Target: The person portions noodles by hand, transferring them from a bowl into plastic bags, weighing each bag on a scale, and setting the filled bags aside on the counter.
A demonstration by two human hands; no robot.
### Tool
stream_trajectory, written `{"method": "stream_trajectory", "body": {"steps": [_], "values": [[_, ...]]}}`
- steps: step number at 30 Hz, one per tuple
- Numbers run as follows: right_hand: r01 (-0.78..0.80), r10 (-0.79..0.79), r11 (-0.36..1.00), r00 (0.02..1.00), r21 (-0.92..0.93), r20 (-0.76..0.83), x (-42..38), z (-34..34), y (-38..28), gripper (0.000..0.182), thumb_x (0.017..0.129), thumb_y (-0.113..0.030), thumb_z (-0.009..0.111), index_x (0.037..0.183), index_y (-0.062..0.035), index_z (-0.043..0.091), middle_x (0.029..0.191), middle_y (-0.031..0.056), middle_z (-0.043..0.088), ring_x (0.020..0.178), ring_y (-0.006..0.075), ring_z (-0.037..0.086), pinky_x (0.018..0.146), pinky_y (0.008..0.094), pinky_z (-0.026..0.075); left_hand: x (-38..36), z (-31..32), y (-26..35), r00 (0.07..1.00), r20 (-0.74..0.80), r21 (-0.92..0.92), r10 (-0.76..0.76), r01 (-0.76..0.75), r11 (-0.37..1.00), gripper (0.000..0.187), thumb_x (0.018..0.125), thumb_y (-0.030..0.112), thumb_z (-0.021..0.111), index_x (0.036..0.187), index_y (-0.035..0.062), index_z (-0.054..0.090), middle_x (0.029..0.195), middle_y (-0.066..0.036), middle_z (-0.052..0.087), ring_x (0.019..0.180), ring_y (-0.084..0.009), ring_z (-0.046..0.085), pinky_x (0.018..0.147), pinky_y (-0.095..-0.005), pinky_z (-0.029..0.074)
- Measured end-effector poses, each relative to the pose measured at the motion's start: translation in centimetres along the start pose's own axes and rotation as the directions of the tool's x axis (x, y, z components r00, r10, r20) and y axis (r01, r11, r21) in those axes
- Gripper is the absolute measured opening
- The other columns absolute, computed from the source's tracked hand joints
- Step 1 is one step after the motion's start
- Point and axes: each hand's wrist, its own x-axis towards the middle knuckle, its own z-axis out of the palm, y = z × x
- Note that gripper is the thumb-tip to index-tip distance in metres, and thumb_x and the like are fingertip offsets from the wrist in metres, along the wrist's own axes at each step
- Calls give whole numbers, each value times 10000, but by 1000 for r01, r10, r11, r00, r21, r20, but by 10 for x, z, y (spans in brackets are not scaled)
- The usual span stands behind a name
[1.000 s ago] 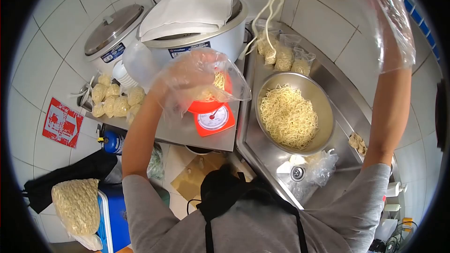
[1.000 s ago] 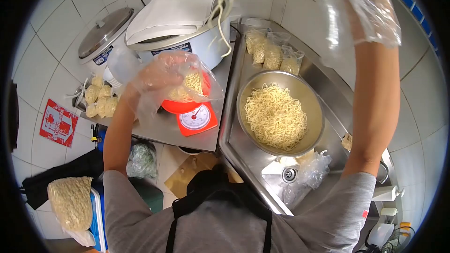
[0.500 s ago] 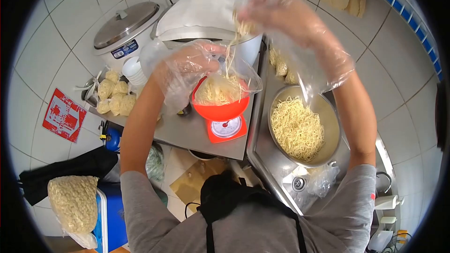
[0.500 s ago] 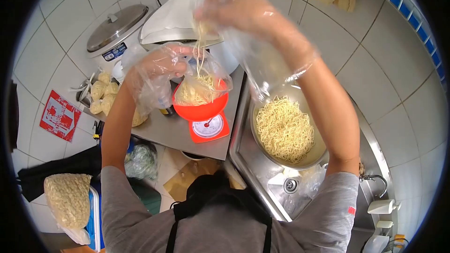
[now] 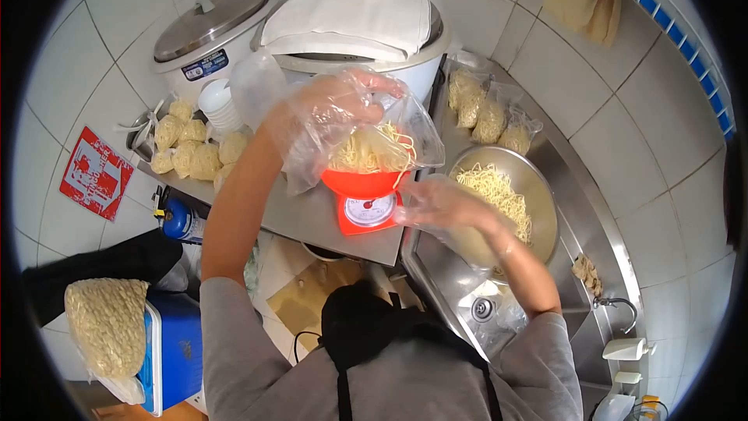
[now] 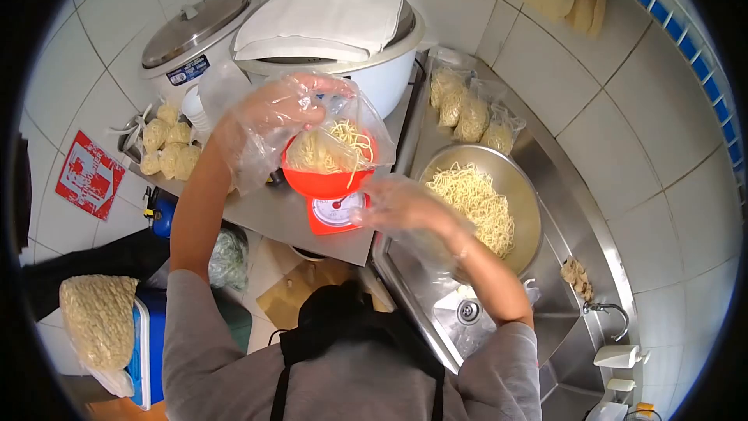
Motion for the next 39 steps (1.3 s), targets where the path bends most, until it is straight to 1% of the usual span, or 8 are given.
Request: {"method": "stream_trajectory", "body": {"steps": [7,13,15,23,29,35,37,39], "values": [[-25,237,792,934,609,-269,-14,-64,-85,392,887,-340,598,1109,-17,611,856,82,645,762,144,610,695,300,486,6,1,-26,928,103,150,358,-370,917,565,753,233,660,1267,37,528,1164,-59,566,1053,-161,501,878,-294,404],[-193,24,963,759,-190,-650,-13,-72,-46,391,774,-212,721,1070,25,625,847,51,653,735,108,584,670,250,475,-9,19,7,996,89,187,-13,-3,982,518,706,176,649,1213,94,576,1202,-118,570,1065,-226,557,965,-310,411],[-120,-13,978,784,-172,-621,-5,-55,-8,362,773,-199,719,1049,19,634,823,37,644,733,97,572,661,250,469,-8,26,-9,980,24,475,199,-186,860,543,697,206,671,1221,102,570,1175,-111,581,1070,-221,562,963,-303,410],[-106,295,891,874,441,-387,-10,-25,25,253,794,-166,682,1000,-20,667,728,33,621,681,48,485,616,246,445,-16,63,19,992,90,576,84,-121,808,430,715,70,613,1145,75,615,1185,-127,557,1035,-273,559,919,-334,439],[186,52,852,900,489,-432,-52,-32,40,268,808,-237,694,957,-14,683,776,39,646,723,57,539,617,257,470,-38,77,69,997,1,598,-74,59,799,371,732,65,621,1100,96,654,1197,-93,556,977,-205,562,850,-298,453],[-720,688,693,646,34,-329,-127,-35,99,425,812,-409,647,941,-4,648,893,173,671,811,275,648,741,377,514,-63,80,106,977,-178,344,-122,177,922,304,755,41,649,1057,67,666,1210,-67,542,858,-141,571,745,-266,457],[-704,455,555,703,-442,-547,-156,32,207,365,814,-384,624,914,-33,642,861,194,653,788,363,637,716,413,521,-65,87,111,967,-241,429,-88,187,883,290,757,34,655,1044,67,669,1209,-73,539,831,-150,581,729,-268,462],[-785,542,536,602,-310,-586,-165,65,234,321,820,-344,612,924,-42,644,878,198,647,798,369,635,712,425,514,-63,94,117,966,-254,505,-54,179,844,264,751,45,675,1015,56,674,1206,-107,538,822,-185,605,705,-278,474]]}}
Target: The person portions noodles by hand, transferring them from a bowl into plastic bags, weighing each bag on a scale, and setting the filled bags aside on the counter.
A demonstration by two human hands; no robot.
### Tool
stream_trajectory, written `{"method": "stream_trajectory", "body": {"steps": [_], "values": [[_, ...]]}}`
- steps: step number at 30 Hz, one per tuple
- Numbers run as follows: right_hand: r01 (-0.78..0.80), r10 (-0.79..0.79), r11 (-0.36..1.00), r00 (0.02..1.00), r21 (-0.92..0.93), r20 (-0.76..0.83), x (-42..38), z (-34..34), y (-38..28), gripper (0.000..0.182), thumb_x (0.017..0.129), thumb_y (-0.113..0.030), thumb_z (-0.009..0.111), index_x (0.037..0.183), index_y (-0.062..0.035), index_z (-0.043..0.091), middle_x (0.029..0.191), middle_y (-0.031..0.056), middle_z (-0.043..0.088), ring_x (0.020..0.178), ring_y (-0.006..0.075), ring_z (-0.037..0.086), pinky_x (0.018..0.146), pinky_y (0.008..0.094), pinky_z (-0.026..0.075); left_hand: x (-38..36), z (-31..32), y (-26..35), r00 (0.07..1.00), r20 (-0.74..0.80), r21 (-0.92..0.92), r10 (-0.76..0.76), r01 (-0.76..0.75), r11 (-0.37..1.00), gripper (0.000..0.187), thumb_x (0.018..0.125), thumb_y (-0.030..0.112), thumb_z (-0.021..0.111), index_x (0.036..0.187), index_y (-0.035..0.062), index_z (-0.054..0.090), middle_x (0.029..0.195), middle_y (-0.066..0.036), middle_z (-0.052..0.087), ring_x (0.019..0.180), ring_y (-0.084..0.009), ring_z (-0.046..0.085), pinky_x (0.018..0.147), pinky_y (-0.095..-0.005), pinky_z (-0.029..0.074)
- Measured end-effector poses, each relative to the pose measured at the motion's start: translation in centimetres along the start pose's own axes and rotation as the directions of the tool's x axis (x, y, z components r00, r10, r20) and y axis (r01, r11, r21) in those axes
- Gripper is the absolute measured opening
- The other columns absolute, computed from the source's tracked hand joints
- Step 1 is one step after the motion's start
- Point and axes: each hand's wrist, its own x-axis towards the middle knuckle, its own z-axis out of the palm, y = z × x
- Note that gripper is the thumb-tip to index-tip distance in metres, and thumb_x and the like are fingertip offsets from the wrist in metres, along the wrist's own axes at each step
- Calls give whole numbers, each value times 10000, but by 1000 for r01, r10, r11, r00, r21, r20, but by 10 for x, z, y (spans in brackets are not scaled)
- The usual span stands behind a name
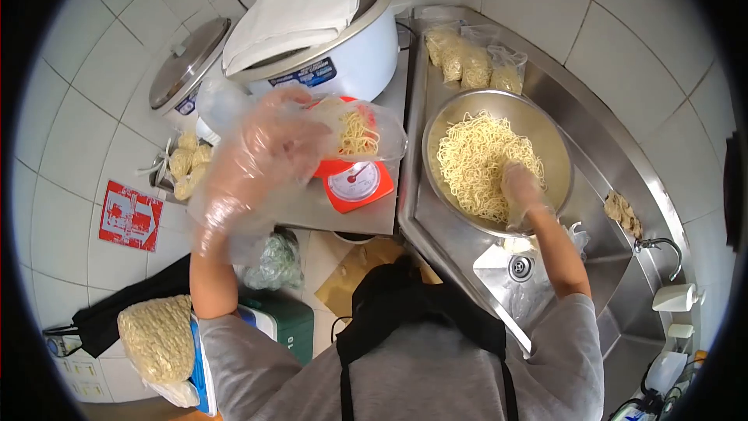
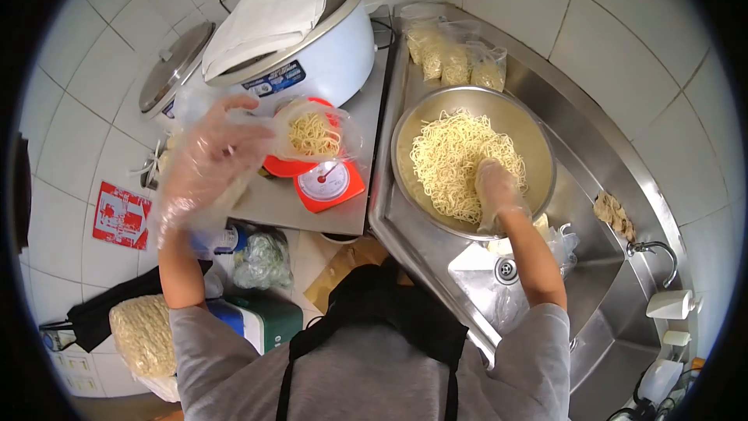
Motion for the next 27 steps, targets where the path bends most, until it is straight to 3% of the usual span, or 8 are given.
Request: {"method": "stream_trajectory", "body": {"steps": [2,4,6,10,17,20,22,27], "values": [[-137,137,988,991,67,4,12,11,19,279,825,-303,600,934,-51,647,894,201,641,809,375,632,708,436,508,0,13,1,999,4,88,46,-46,995,257,750,43,675,1006,56,676,1210,-125,533,837,-207,614,701,-296,484],[90,-67,991,977,103,-203,33,10,40,213,810,-227,602,910,-44,645,931,216,631,781,392,625,691,438,506,1,27,-5,997,26,166,73,-76,983,250,748,42,675,998,56,678,1214,-144,527,851,-229,623,696,-313,493],[32,-27,972,999,233,-24,9,-131,-1,183,788,-214,619,778,-43,684,718,207,616,626,307,606,600,368,488,6,37,-14,970,-60,224,236,-217,950,153,760,112,637,902,86,687,1211,-196,514,788,-333,628,689,-391,503],[176,-104,912,973,370,-206,3,-235,-6,148,762,-139,647,843,-17,666,680,171,611,565,205,551,603,337,473,18,55,-36,964,-107,217,244,-216,952,99,757,126,628,835,103,684,1167,-239,529,766,-357,620,665,-416,499],[124,-11,924,954,361,-300,-13,-307,-27,249,801,-182,651,951,17,641,838,143,667,697,204,610,661,351,487,24,60,-50,957,-203,347,208,-129,929,102,780,169,595,737,96,651,1091,-296,546,745,-385,607,644,-443,489],[81,152,745,946,662,-286,-35,-326,-42,287,819,-218,638,963,31,635,901,128,671,782,218,629,677,347,489,22,58,-47,962,-198,305,188,-122,944,103,783,168,594,740,92,649,1092,-286,551,764,-392,605,658,-445,485],[362,-2,415,918,835,-397,-41,-337,-40,285,827,-212,637,980,29,636,861,98,646,806,170,584,730,346,468,21,52,-45,969,-192,260,156,-103,960,100,783,163,594,743,90,649,1089,-281,554,777,-395,604,666,-447,483],[190,53,461,969,867,-241,-27,-342,-42,325,816,-210,636,1006,53,619,850,81,640,710,114,534,640,260,443,19,43,-40,997,-62,181,51,-39,983,115,820,141,617,862,60,687,1167,-209,527,669,-259,632,610,-332,503]]}}
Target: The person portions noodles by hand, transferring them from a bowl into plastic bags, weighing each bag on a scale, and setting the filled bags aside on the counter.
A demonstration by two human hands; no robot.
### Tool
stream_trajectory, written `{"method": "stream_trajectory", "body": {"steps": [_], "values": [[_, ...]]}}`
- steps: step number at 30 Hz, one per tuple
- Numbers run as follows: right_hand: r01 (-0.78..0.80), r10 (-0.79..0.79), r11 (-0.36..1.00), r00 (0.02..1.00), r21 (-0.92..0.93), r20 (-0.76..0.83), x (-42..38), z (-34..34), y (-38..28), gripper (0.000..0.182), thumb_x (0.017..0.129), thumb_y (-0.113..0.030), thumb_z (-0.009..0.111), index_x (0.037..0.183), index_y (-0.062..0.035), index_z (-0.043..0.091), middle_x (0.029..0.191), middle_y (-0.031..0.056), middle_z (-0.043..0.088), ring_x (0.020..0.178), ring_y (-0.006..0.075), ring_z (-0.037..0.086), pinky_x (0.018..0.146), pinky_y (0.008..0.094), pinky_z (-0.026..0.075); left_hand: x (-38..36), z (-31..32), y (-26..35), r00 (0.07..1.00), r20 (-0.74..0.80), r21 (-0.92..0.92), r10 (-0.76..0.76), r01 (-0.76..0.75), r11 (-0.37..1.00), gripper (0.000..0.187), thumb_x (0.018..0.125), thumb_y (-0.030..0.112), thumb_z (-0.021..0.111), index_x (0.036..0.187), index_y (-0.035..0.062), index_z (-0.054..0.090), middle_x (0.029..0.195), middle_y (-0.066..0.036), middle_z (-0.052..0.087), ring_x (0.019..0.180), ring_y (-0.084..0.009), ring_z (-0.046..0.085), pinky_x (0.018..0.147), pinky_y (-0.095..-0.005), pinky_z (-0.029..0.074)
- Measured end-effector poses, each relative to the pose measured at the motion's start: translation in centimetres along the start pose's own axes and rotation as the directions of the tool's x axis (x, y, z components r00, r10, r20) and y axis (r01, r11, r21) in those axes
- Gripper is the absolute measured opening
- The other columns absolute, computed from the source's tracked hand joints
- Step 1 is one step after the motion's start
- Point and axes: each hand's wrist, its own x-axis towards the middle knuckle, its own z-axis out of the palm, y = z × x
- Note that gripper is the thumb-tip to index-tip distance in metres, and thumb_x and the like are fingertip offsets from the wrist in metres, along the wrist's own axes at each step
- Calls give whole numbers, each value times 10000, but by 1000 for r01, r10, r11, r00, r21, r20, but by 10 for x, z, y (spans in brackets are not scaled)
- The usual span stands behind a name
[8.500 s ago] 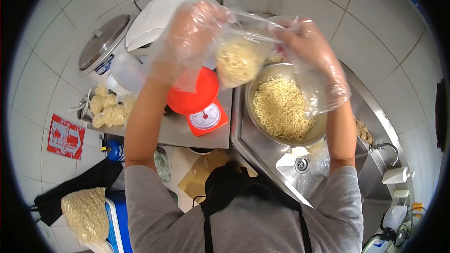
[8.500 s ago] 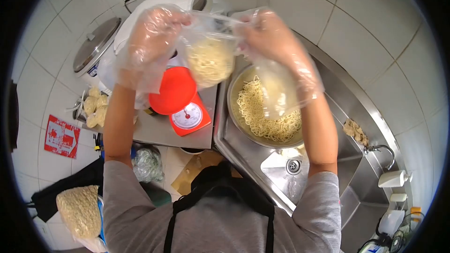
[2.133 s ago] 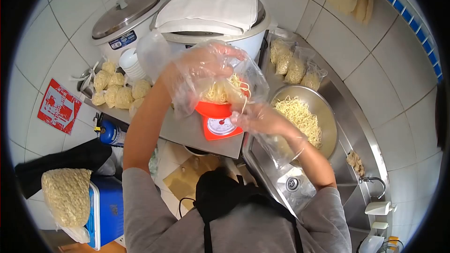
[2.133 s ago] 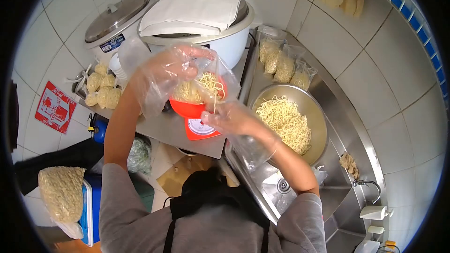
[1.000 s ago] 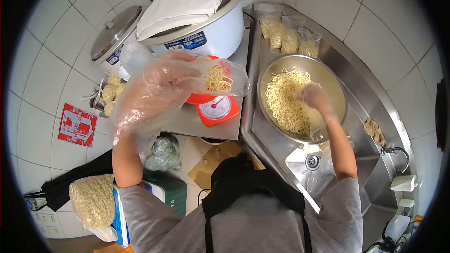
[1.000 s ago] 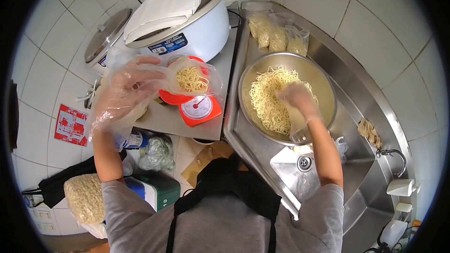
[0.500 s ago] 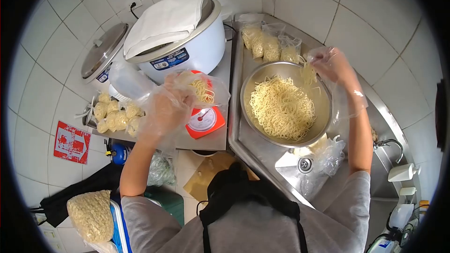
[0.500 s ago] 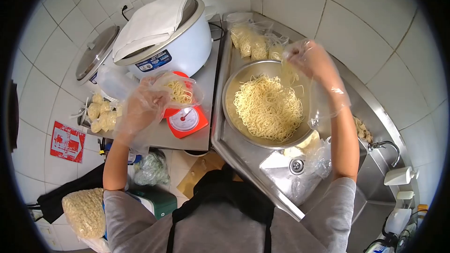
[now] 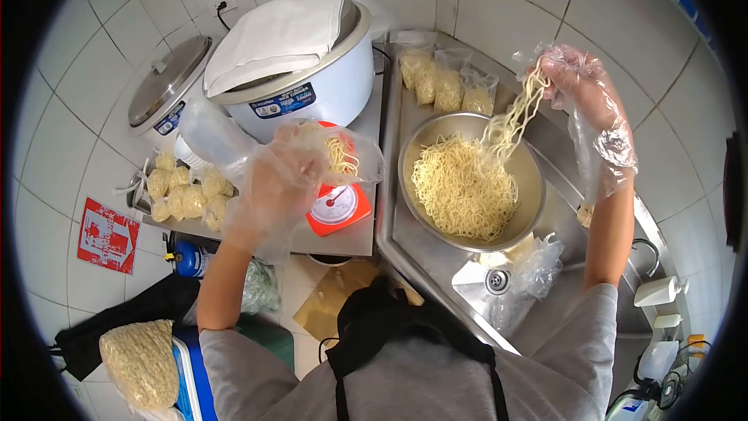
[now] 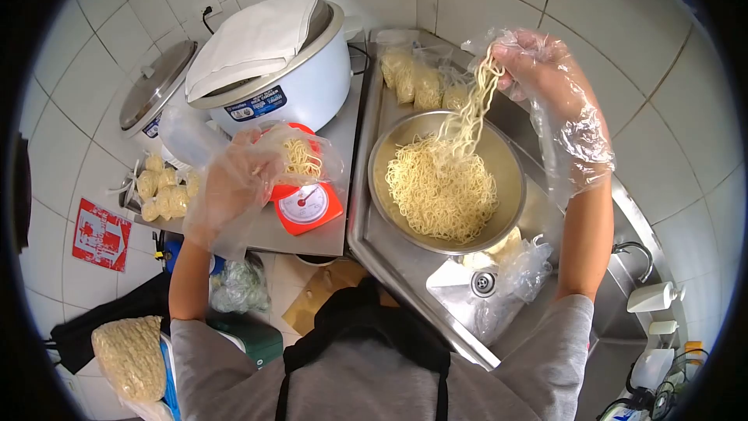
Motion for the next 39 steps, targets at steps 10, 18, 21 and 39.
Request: {"method": "stream_trajectory", "body": {"steps": [10,18,21,39], "values": [[102,-82,979,990,-178,115,23,12,-2,362,841,-303,634,1044,-3,652,797,50,658,648,79,550,593,248,459,-2,5,-5,996,-89,-254,-30,6,967,98,764,116,578,678,76,601,1010,-256,572,791,-385,590,678,-449,463],[77,-55,976,992,-205,114,48,15,60,385,847,-364,618,994,-13,673,733,44,658,657,117,594,592,266,483,3,11,-18,989,-61,-85,133,-138,987,161,784,75,641,941,55,669,1153,-181,531,891,-262,603,719,-304,489],[363,-32,705,875,-610,484,59,12,196,330,811,-387,638,930,-80,661,658,70,621,608,204,582,602,329,493,-2,12,-18,985,-102,-214,140,-159,964,157,806,68,630,958,52,664,1161,-173,524,873,-237,606,707,-287,490],[-94,133,815,991,-572,28,19,-14,55,91,734,-94,635,721,-5,646,571,-14,520,537,68,441,472,261,370,-1,5,-22,991,-28,-168,127,-130,977,187,789,47,591,960,60,665,1104,-134,524,818,-192,593,689,-286,479]]}}
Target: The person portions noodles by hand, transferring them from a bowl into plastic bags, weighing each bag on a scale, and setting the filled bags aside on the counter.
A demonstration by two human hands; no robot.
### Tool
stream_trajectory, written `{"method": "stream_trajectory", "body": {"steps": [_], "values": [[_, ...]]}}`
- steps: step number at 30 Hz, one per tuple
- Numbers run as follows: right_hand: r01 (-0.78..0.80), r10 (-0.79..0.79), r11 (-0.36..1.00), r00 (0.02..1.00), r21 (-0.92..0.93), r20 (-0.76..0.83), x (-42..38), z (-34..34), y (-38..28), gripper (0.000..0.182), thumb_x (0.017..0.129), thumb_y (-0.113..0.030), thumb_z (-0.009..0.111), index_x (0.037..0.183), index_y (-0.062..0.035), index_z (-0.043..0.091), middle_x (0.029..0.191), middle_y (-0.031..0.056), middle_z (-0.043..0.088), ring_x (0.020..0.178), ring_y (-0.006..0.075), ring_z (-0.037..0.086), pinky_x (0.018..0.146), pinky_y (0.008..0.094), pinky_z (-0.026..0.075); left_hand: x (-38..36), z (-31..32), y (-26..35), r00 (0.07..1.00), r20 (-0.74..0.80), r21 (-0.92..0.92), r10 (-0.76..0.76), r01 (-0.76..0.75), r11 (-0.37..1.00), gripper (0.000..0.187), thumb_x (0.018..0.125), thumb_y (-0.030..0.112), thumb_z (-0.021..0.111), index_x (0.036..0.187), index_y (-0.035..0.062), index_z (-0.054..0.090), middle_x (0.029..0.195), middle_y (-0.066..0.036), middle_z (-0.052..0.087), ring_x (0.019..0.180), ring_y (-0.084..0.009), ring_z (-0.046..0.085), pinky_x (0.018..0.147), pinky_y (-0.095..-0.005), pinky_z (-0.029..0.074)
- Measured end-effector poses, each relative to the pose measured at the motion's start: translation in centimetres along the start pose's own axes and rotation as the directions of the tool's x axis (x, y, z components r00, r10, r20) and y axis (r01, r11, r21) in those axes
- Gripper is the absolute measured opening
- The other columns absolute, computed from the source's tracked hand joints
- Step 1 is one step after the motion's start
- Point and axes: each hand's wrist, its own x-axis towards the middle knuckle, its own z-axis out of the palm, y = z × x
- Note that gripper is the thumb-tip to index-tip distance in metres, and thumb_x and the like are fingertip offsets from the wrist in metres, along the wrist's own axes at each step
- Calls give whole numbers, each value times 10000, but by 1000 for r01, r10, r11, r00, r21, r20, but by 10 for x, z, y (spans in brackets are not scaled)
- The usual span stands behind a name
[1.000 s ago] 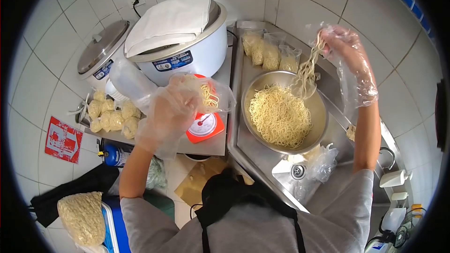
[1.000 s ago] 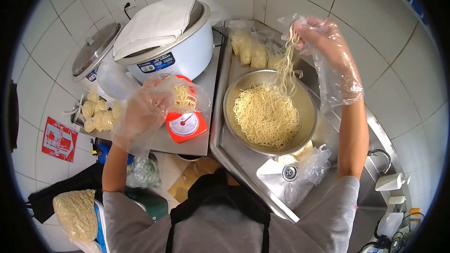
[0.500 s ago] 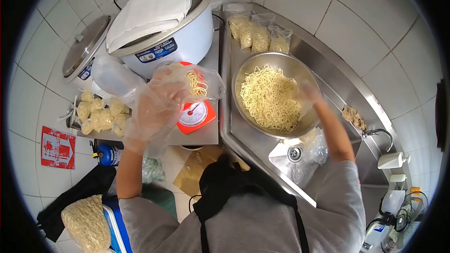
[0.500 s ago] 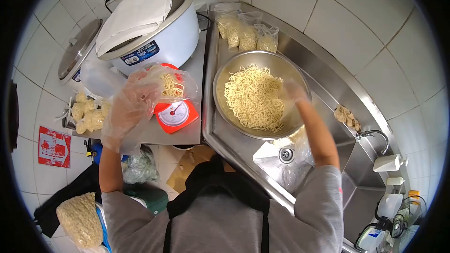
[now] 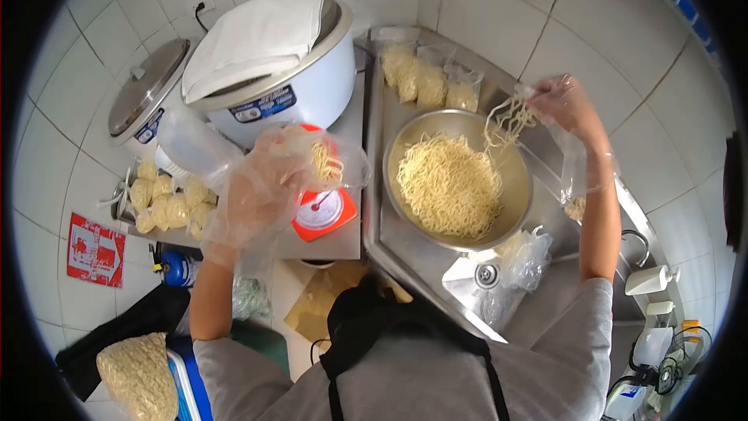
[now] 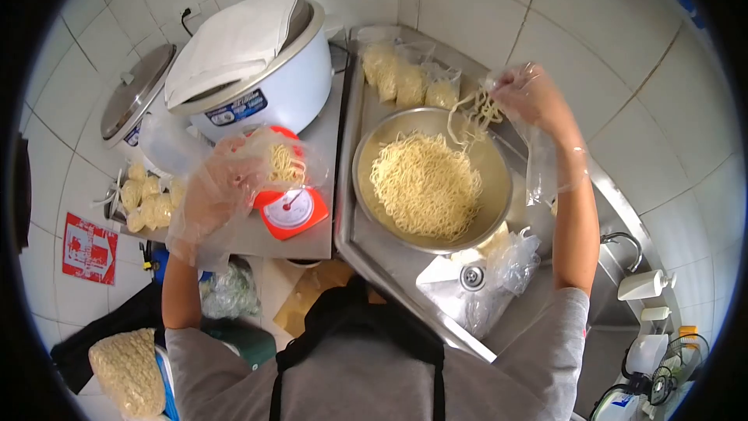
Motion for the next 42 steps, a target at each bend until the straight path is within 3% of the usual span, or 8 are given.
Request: {"method": "stream_trajectory", "body": {"steps": [6,15,24,30,32,36,40,42], "values": [[305,-238,929,925,208,-296,-9,-58,-57,224,840,-178,641,854,42,677,607,27,576,564,80,510,549,247,430,9,3,0,999,10,70,-32,31,997,35,778,132,604,773,98,611,1042,-203,564,835,-371,585,659,-426,477],[664,-575,740,708,108,-410,1,-98,-142,297,826,-210,666,1009,23,647,831,51,647,702,93,576,650,245,470,8,24,-6,960,-259,24,103,-100,995,196,803,158,589,990,135,640,1102,-142,561,864,-332,593,748,-414,477],[452,-615,788,538,-418,-576,-40,-90,-222,119,778,-76,658,842,10,708,706,73,677,619,122,614,600,252,504,9,24,-14,975,-219,-102,36,-60,993,269,787,41,539,1042,79,615,1006,-135,597,905,-346,586,758,-406,482],[94,-253,946,812,-310,-526,-46,-102,-237,132,749,-76,640,846,-49,724,707,72,680,612,118,603,590,245,503,8,15,-13,961,-217,49,170,-163,985,245,783,36,516,1014,45,598,1027,-183,574,851,-381,577,725,-432,481],[165,-505,815,671,-555,-543,-38,-95,-208,144,742,-82,605,814,-86,730,687,50,672,619,111,604,589,242,499,8,19,-13,959,-235,70,156,-144,987,229,778,41,519,993,45,597,1025,-181,572,839,-386,574,716,-437,480],[182,-381,836,871,-517,-310,-35,-108,-220,154,764,-95,557,750,-77,709,646,36,648,628,105,601,580,264,482,11,20,-9,962,-240,70,128,-114,991,237,755,43,529,984,42,591,1017,-177,569,837,-386,570,699,-445,478],[207,-253,967,861,-151,-442,-40,-109,-227,126,791,-99,597,811,-27,698,689,61,654,643,115,599,588,267,485,7,20,-17,947,-169,221,274,-235,947,418,709,58,586,1126,25,586,1168,-130,554,952,-285,586,810,-338,464],[316,-322,945,841,-87,-436,-22,-116,-217,133,807,-105,615,848,-5,693,721,76,659,650,123,603,595,267,489,8,16,-9,987,-140,-181,-79,53,982,451,682,58,603,1130,7,580,1189,-135,539,1008,-263,573,815,-317,468]]}}
